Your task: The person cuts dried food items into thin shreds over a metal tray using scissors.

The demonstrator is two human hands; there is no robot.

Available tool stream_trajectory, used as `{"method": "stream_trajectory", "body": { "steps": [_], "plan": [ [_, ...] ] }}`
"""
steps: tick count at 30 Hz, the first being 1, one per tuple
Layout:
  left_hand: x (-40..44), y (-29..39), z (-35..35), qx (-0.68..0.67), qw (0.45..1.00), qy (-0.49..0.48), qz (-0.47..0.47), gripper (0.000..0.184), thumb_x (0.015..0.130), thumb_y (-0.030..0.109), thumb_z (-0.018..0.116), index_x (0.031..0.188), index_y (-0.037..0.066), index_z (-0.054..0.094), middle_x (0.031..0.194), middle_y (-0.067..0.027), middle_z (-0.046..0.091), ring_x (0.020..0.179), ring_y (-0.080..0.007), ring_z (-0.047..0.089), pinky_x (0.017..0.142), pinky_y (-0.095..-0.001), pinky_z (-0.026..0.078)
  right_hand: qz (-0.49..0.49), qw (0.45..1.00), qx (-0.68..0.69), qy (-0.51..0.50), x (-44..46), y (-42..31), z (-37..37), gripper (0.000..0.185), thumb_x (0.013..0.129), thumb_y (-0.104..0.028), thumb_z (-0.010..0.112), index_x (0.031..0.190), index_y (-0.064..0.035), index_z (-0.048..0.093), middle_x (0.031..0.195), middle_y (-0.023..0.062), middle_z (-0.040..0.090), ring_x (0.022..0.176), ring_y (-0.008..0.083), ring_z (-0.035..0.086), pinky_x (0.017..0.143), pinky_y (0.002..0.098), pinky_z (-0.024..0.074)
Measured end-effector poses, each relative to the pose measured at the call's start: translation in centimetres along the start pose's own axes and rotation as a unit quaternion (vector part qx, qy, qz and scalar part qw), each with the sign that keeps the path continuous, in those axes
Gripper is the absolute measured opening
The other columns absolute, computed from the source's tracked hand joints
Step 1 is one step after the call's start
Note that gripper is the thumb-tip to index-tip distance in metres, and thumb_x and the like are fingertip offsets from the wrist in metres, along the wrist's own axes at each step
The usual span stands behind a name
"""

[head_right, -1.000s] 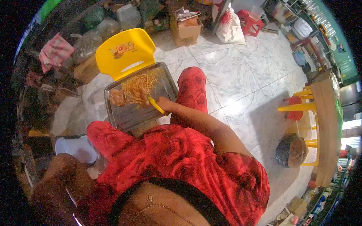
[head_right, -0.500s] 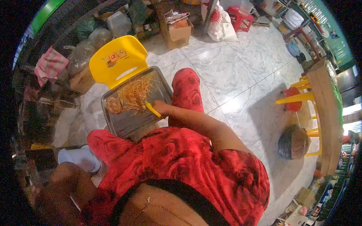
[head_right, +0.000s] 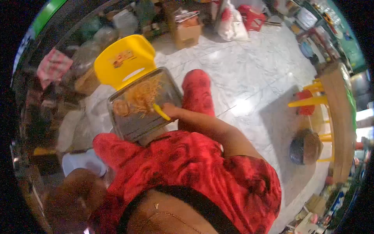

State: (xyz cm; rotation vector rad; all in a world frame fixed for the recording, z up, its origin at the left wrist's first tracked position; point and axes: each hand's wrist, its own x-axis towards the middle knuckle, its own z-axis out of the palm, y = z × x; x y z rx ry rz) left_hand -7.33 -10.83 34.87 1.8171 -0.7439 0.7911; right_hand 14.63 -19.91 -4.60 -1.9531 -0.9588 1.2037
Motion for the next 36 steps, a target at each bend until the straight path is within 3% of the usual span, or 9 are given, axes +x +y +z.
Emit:
{"method": "stream_trajectory", "body": {
  "steps": [4,7,8,10,14,23,25,29,36],
  "plan": [
    [-5.5,-6.1,-2.1,0.138,0.949,-0.036,-0.281,0.027,0.074,0.034,0.059,0.082,0.009,0.064,0.081,-0.0092,0.056,0.074,-0.0266,0.052,0.065,-0.0339,0.042,-0.001,0.999,-0.017,0.034,-2.1,-3.1,-0.9,0.064,0.077,-0.06,0.048,0.085,0.0011,0.062,0.066,0.015,0.06,0.063,0.023,0.059,0.057,0.0368,0.0449],
    [-16.2,-12.5,-3.3,0.462,0.721,-0.315,-0.41,0.035,0.071,0.042,0.06,0.082,0.009,0.064,0.083,-0.0095,0.056,0.082,-0.0266,0.05,0.07,-0.039,0.039,0.021,0.999,0.009,0.04,-1.5,-1.8,-0.4,0.061,0.078,-0.059,0.049,0.085,0.001,0.061,0.061,0.0108,0.058,0.056,0.0196,0.057,0.052,0.0346,0.0442],
    [-19.1,-13.1,-3.8,0.467,0.711,-0.313,-0.422,0.035,0.071,0.042,0.06,0.082,0.009,0.064,0.083,-0.0095,0.056,0.082,-0.0266,0.05,0.07,-0.039,0.039,0.046,0.999,-0.015,0.004,-2.4,-3.1,-1.1,0.075,0.072,-0.069,0.044,0.093,0.0003,0.061,0.068,0.0194,0.06,0.067,0.0279,0.061,0.061,0.0377,0.0465],
    [-22.8,-13.4,-4.6,0.454,0.652,-0.378,-0.475,0.036,0.069,0.043,0.061,0.081,0.008,0.064,0.088,-0.01,0.057,0.09,-0.0274,0.049,0.075,-0.0425,0.037,0.022,1.0,0.008,0.001,-2.0,-2.6,-0.5,0.064,0.075,-0.063,0.046,0.084,-0.0008,0.059,0.06,0.0118,0.055,0.056,0.0204,0.055,0.052,0.0332,0.0426],
    [-24.2,-14.1,-6.2,0.522,0.648,-0.313,-0.457,0.035,0.07,0.042,0.061,0.079,0.009,0.065,0.087,-0.0093,0.057,0.09,-0.0272,0.049,0.076,-0.0447,0.036,0.016,0.999,0.046,-0.01,-2.4,-3.5,-0.7,0.055,0.079,-0.057,0.049,0.073,-0.0028,0.056,0.05,0.0026,0.047,0.043,0.0117,0.048,0.04,0.0271,0.0371],
    [-22.7,-12.4,-4.1,0.499,0.599,-0.393,-0.489,0.039,0.071,0.044,0.059,0.08,0.007,0.064,0.087,-0.0085,0.057,0.092,-0.0257,0.049,0.077,-0.0437,0.035,-0.014,0.998,0.062,-0.004,-0.2,0.0,0.1,0.055,0.082,-0.053,0.048,0.078,0.0002,0.059,0.057,0.0055,0.053,0.05,0.0109,0.047,0.046,0.0277,0.0384],
    [-23.6,-12.0,-4.6,0.562,0.601,-0.309,-0.477,0.039,0.072,0.045,0.057,0.079,0.007,0.065,0.089,-0.008,0.057,0.092,-0.0251,0.048,0.078,-0.0438,0.035,-0.025,0.999,0.03,0.003,-0.7,-1.2,0.0,0.056,0.082,-0.054,0.047,0.079,0.0006,0.059,0.058,0.005,0.053,0.049,0.0127,0.048,0.045,0.0292,0.0385],
    [-23.8,-12.8,-5.5,0.545,0.59,-0.331,-0.495,0.039,0.071,0.045,0.058,0.078,0.007,0.065,0.09,-0.0073,0.057,0.093,-0.0248,0.048,0.078,-0.044,0.034,0.014,0.999,-0.008,-0.049,-1.4,-3.0,-0.5,0.056,0.082,-0.054,0.046,0.082,0.0009,0.058,0.057,0.0045,0.052,0.048,0.0139,0.049,0.044,0.029,0.0387],
    [-23.5,-11.7,-3.4,0.481,0.631,-0.352,-0.496,0.04,0.07,0.045,0.059,0.079,0.007,0.065,0.087,-0.0068,0.056,0.092,-0.0249,0.047,0.08,-0.0449,0.033,0.012,0.999,0.048,-0.005,-1.9,-2.8,-0.8,0.056,0.081,-0.056,0.048,0.079,-0.0004,0.055,0.054,0.0045,0.05,0.046,0.0136,0.052,0.042,0.028,0.0411]
  ]
}}
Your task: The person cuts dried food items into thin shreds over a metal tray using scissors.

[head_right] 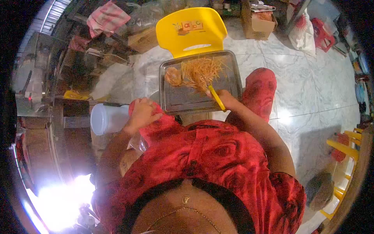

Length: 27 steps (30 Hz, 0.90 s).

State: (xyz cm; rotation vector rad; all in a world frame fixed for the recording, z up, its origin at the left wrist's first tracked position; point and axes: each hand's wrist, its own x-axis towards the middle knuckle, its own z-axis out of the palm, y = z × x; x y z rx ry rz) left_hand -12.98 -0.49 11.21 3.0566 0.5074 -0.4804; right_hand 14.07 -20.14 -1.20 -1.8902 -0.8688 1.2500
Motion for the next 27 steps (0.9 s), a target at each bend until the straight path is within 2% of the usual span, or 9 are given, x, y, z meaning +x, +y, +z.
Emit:
{"method": "stream_trajectory", "body": {
  "steps": [5,8,11,13,16,19,23,25,27],
  "plan": [
    [0.3,-1.3,-0.3,0.065,0.995,0.066,-0.037,0.039,0.069,0.046,0.059,0.08,0.009,0.066,0.085,-0.0061,0.056,0.091,-0.024,0.047,0.081,-0.0443,0.032,0.009,1.0,0.0,-0.015,0.8,0.3,0.7,0.055,0.081,-0.055,0.047,0.077,-0.001,0.055,0.053,0.0038,0.049,0.043,0.0124,0.05,0.041,0.0269,0.0401],
    [0.7,-0.7,-0.5,0.05,0.997,0.048,-0.038,0.043,0.072,0.049,0.056,0.08,0.008,0.066,0.086,-0.0066,0.056,0.091,-0.0248,0.048,0.08,-0.0445,0.034,0.012,0.999,0.03,-0.029,1.8,1.8,0.9,0.07,0.074,-0.065,0.047,0.081,0.0034,0.06,0.057,0.0112,0.054,0.054,0.0195,0.054,0.052,0.0339,0.0427],
    [0.5,0.5,0.4,0.074,0.996,0.036,-0.046,0.037,0.068,0.045,0.06,0.081,0.01,0.066,0.085,-0.0048,0.057,0.091,-0.0227,0.047,0.08,-0.0428,0.032,0.025,0.999,0.019,-0.015,-0.4,-0.9,-0.1,0.068,0.075,-0.064,0.048,0.078,0.0028,0.059,0.056,0.0114,0.054,0.053,0.0202,0.053,0.051,0.0335,0.0421],
    [0.1,1.3,0.7,0.095,0.994,0.044,-0.034,0.037,0.068,0.044,0.06,0.08,0.01,0.066,0.085,-0.0049,0.057,0.091,-0.0231,0.048,0.078,-0.043,0.032,-0.038,0.999,-0.005,0.031,-0.3,-0.3,0.0,0.055,0.081,-0.057,0.047,0.078,-0.0018,0.055,0.051,0.0033,0.047,0.044,0.0133,0.048,0.041,0.0283,0.038],
    [0.2,0.9,0.5,0.025,0.998,0.037,-0.042,0.035,0.069,0.041,0.06,0.079,0.009,0.066,0.087,-0.0058,0.057,0.092,-0.0236,0.048,0.076,-0.0433,0.032,-0.034,0.999,0.004,0.003,-0.2,-0.4,0.0,0.055,0.081,-0.056,0.047,0.078,-0.0012,0.056,0.052,0.0035,0.048,0.045,0.0141,0.048,0.043,0.0288,0.038],
    [0.5,-0.1,-0.9,0.07,0.99,0.063,-0.102,0.033,0.07,0.039,0.06,0.078,0.008,0.066,0.089,-0.0064,0.058,0.093,-0.0242,0.048,0.075,-0.0438,0.033,-0.014,0.999,-0.007,-0.028,0.5,-0.2,0.2,0.054,0.082,-0.054,0.047,0.08,-0.0001,0.056,0.053,0.0045,0.049,0.048,0.0141,0.049,0.045,0.0289,0.0394],
    [0.9,-1.4,0.3,0.06,0.987,0.114,-0.091,0.033,0.07,0.038,0.059,0.078,0.007,0.067,0.09,-0.0065,0.058,0.092,-0.0249,0.048,0.077,-0.0453,0.033,-0.018,1.0,-0.014,-0.019,0.7,0.2,0.4,0.053,0.083,-0.052,0.047,0.081,0.0002,0.056,0.055,0.0046,0.049,0.049,0.0133,0.049,0.046,0.0286,0.0394],
    [1.2,-0.3,-0.3,0.084,0.991,0.026,-0.097,0.034,0.07,0.04,0.058,0.08,0.009,0.067,0.09,-0.0063,0.058,0.094,-0.0255,0.048,0.08,-0.047,0.033,-0.03,0.999,0.023,0.016,0.9,0.9,0.6,0.065,0.075,-0.063,0.048,0.068,0.0006,0.057,0.052,0.0091,0.05,0.046,0.0181,0.051,0.045,0.0322,0.0404],
    [0.8,0.5,-0.2,0.073,0.994,0.014,-0.075,0.035,0.071,0.042,0.058,0.08,0.01,0.067,0.088,-0.0074,0.059,0.091,-0.0258,0.05,0.08,-0.0472,0.034,-0.049,0.999,0.018,0.017,1.0,1.2,0.4,0.059,0.079,-0.057,0.048,0.075,0.0003,0.057,0.053,0.0068,0.05,0.047,0.0152,0.05,0.045,0.0302,0.0397]
  ]
}}
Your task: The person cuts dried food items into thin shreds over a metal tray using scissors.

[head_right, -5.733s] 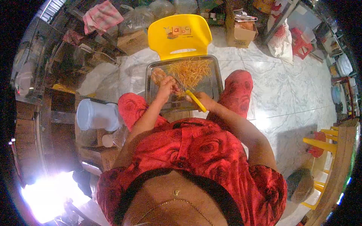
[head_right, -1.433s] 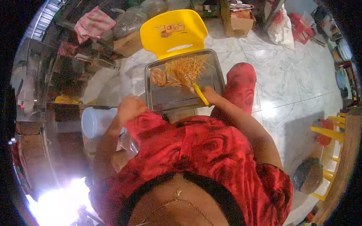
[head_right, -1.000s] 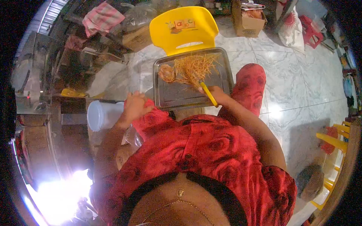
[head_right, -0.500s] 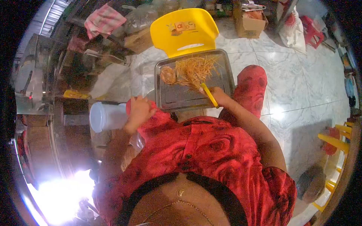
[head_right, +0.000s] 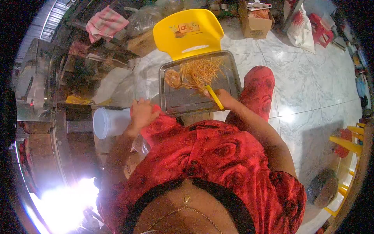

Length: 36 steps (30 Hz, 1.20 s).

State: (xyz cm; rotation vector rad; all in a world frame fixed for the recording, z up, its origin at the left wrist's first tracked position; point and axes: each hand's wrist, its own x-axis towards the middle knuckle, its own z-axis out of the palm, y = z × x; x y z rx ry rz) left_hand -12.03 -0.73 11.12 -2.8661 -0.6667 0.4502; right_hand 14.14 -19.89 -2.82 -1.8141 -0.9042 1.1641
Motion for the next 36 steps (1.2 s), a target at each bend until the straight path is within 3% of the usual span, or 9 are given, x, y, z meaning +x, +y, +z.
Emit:
{"method": "stream_trajectory", "body": {
  "steps": [2,4,6,11,14,17,19,30,36],
  "plan": [
    [0.4,0.3,-0.5,-0.008,1.0,-0.011,0.021,0.036,0.071,0.043,0.058,0.081,0.01,0.067,0.086,-0.0084,0.06,0.089,-0.026,0.052,0.081,-0.0475,0.035,-0.021,1.0,-0.005,0.0,-0.1,-0.2,-0.1,0.052,0.083,-0.051,0.047,0.081,0.0,0.057,0.054,0.0045,0.049,0.048,0.0123,0.048,0.045,0.0282,0.039],
    [2.6,0.1,-1.7,-0.088,0.982,-0.166,-0.034,0.04,0.071,0.046,0.056,0.08,0.009,0.066,0.078,-0.0108,0.061,0.082,-0.0283,0.056,0.078,-0.0431,0.039,-0.015,1.0,0.012,-0.008,-1.1,-1.8,-0.3,0.051,0.083,-0.051,0.047,0.081,-0.0013,0.056,0.053,0.0032,0.047,0.044,0.011,0.047,0.042,0.027,0.0376],
    [5.9,-2.0,2.4,-0.342,0.928,-0.129,-0.066,0.042,0.07,0.045,0.059,0.083,0.006,0.063,0.071,-0.0118,0.06,0.076,-0.0313,0.059,0.074,-0.039,0.043,0.022,0.999,0.006,-0.022,0.3,0.0,0.2,0.059,0.08,-0.057,0.047,0.074,0.0008,0.057,0.052,0.0077,0.049,0.047,0.0159,0.049,0.045,0.031,0.0392],
    [13.3,-2.0,7.2,-0.309,0.942,0.069,-0.113,0.052,0.065,0.043,0.066,0.101,0.007,0.056,0.098,-0.0175,0.056,0.096,-0.0311,0.054,0.081,-0.0372,0.043,0.015,1.0,-0.023,0.006,-0.7,-1.6,0.1,0.07,0.076,-0.064,0.045,0.064,0.0046,0.056,0.049,0.0136,0.048,0.051,0.0232,0.051,0.05,0.0371,0.0406],
    [15.1,-0.2,7.0,-0.318,0.931,0.057,-0.167,0.067,0.063,0.046,0.067,0.112,0.005,0.048,0.113,-0.0204,0.047,0.105,-0.0326,0.047,0.086,-0.0373,0.041,0.017,0.999,-0.043,-0.001,0.0,-0.4,-0.1,0.07,0.076,-0.064,0.045,0.065,0.0043,0.056,0.05,0.0144,0.048,0.05,0.0242,0.05,0.05,0.0381,0.0397],
    [15.8,1.6,9.0,-0.306,0.924,0.056,-0.222,0.079,0.061,0.047,0.069,0.119,0.002,0.039,0.117,-0.0204,0.043,0.109,-0.0353,0.044,0.088,-0.0391,0.04,0.05,0.997,-0.048,-0.017,-0.5,-1.1,-0.5,0.052,0.082,-0.053,0.048,0.08,-0.0014,0.056,0.054,0.0043,0.049,0.044,0.0128,0.05,0.04,0.0278,0.0394],
    [15.7,2.5,9.6,-0.303,0.924,0.071,-0.222,0.083,0.06,0.048,0.07,0.121,0.002,0.037,0.118,-0.0204,0.041,0.109,-0.0359,0.043,0.088,-0.0399,0.04,-0.021,0.997,-0.069,0.005,-0.4,-0.8,-0.5,0.055,0.081,-0.054,0.047,0.079,-0.0007,0.057,0.054,0.0054,0.05,0.045,0.0141,0.05,0.042,0.0289,0.0404],
    [15.4,0.2,9.7,-0.225,0.966,0.054,-0.116,0.086,0.055,0.044,0.075,0.123,0.006,0.038,0.115,-0.0169,0.042,0.108,-0.0339,0.043,0.088,-0.0399,0.039,0.07,0.995,-0.06,-0.046,-0.7,-2.0,-0.1,0.059,0.08,-0.058,0.046,0.077,-0.0002,0.057,0.054,0.0056,0.051,0.047,0.0154,0.052,0.044,0.0296,0.0415],
    [17.1,-0.9,13.0,-0.342,0.93,0.071,-0.118,0.084,0.056,0.04,0.075,0.124,0.007,0.039,0.116,-0.0185,0.043,0.106,-0.0348,0.046,0.089,-0.0384,0.04,0.066,0.995,-0.059,-0.054,-1.1,-2.3,-0.3,0.062,0.079,-0.06,0.045,0.081,0.0006,0.059,0.055,0.0061,0.051,0.049,0.0152,0.054,0.045,0.03,0.0422]
  ]
}}
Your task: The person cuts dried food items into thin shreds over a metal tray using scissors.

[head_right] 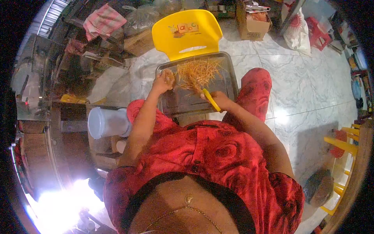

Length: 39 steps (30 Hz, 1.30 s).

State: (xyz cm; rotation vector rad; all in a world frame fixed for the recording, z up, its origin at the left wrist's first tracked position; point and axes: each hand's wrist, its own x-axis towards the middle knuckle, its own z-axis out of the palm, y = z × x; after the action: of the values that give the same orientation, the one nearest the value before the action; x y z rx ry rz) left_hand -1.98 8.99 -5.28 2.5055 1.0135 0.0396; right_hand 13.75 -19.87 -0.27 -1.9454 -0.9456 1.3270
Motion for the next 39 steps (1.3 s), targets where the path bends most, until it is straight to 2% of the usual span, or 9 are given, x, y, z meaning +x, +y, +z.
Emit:
{"method": "stream_trajectory", "body": {
  "steps": [15,21,24,25,26,28,31,36,39],
  "plan": [
    [1.6,-1.1,-1.8,0.063,0.993,-0.096,0.008,0.102,0.046,0.048,0.076,0.128,0.002,0.037,0.118,-0.0219,0.044,0.104,-0.0329,0.05,0.087,-0.0364,0.042,-0.003,0.999,-0.037,0.003,1.0,0.8,0.3,0.06,0.078,-0.057,0.05,0.081,0.0027,0.057,0.056,0.0071,0.05,0.046,0.016,0.054,0.042,0.0287,0.0423],
    [1.2,-1.8,-0.8,-0.054,0.994,-0.058,0.081,0.076,0.05,0.043,0.073,0.116,0.011,0.051,0.11,-0.0176,0.053,0.1,-0.0335,0.051,0.085,-0.0383,0.043,-0.092,0.989,-0.082,0.086,1.5,1.8,1.0,0.057,0.079,-0.057,0.049,0.073,-0.001,0.059,0.057,0.0086,0.054,0.052,0.019,0.054,0.05,0.0343,0.0427],
    [0.9,-0.4,0.1,0.211,0.967,-0.04,0.135,0.049,0.066,0.038,0.062,0.112,0.021,0.055,0.115,-0.0066,0.052,0.11,-0.0268,0.045,0.09,-0.0415,0.039,-0.121,0.986,-0.096,0.068,2.1,2.2,0.2,0.048,0.082,-0.048,0.05,0.068,-0.0021,0.057,0.056,0.0065,0.054,0.05,0.016,0.049,0.046,0.0354,0.0385],
    [1.6,-2.9,3.6,0.112,0.973,0.097,0.179,0.05,0.067,0.042,0.062,0.113,0.023,0.055,0.124,-0.0047,0.045,0.114,-0.0263,0.041,0.093,-0.0421,0.035,-0.029,0.991,-0.112,0.065,1.8,0.9,0.0,0.046,0.084,-0.045,0.049,0.065,-0.0025,0.054,0.052,0.0035,0.048,0.046,0.0149,0.046,0.042,0.0346,0.0352],
    [-2.0,1.3,-1.1,0.166,0.983,0.024,0.075,0.053,0.066,0.047,0.063,0.113,0.023,0.055,0.13,-0.0051,0.039,0.114,-0.0283,0.041,0.093,-0.0432,0.035,-0.114,0.992,-0.001,0.051,6.0,6.8,-0.2,0.048,0.084,-0.047,0.048,0.065,-0.0033,0.052,0.05,0.0018,0.044,0.043,0.0141,0.043,0.039,0.0342,0.033],
    [-5.4,4.9,-5.6,0.07,0.997,-0.006,-0.033,0.068,0.059,0.045,0.071,0.119,0.022,0.048,0.126,-0.0103,0.041,0.115,-0.0305,0.039,0.091,-0.0438,0.036,-0.068,0.996,0.048,-0.009,4.9,3.0,-1.9,0.033,0.085,-0.039,0.049,0.079,-0.0062,0.054,0.057,0.002,0.049,0.049,0.0132,0.048,0.04,0.029,0.0378],
    [-6.8,2.5,-4.1,-0.009,0.993,0.118,0.02,0.077,0.063,0.043,0.068,0.126,0.012,0.036,0.124,-0.0143,0.039,0.111,-0.0347,0.04,0.09,-0.0523,0.034,-0.047,0.995,0.071,-0.058,2.4,-3.5,-2.5,0.028,0.086,-0.037,0.05,0.087,-0.0091,0.054,0.06,0.0013,0.05,0.048,0.0128,0.05,0.038,0.0267,0.0395],
    [-15.9,3.6,-13.5,0.035,0.99,0.13,-0.041,0.075,0.063,0.044,0.068,0.125,0.012,0.04,0.125,-0.0123,0.039,0.117,-0.0322,0.034,0.089,-0.0641,0.024,-0.095,0.986,0.129,-0.051,6.3,-6.4,-4.0,0.039,0.088,-0.046,0.041,0.079,-0.0094,0.052,0.058,0.0014,0.05,0.046,0.0116,0.048,0.038,0.0239,0.0361],
    [-23.6,1.6,-15.2,0.042,0.979,0.131,-0.149,0.067,0.066,0.042,0.065,0.123,0.013,0.043,0.121,-0.0141,0.042,0.11,-0.0344,0.041,0.091,-0.0516,0.032,-0.11,0.974,0.181,-0.085,10.1,-4.6,-3.2,0.041,0.086,-0.048,0.044,0.089,-0.0073,0.05,0.059,0.0018,0.049,0.045,0.0114,0.047,0.038,0.0235,0.037]
  ]
}}
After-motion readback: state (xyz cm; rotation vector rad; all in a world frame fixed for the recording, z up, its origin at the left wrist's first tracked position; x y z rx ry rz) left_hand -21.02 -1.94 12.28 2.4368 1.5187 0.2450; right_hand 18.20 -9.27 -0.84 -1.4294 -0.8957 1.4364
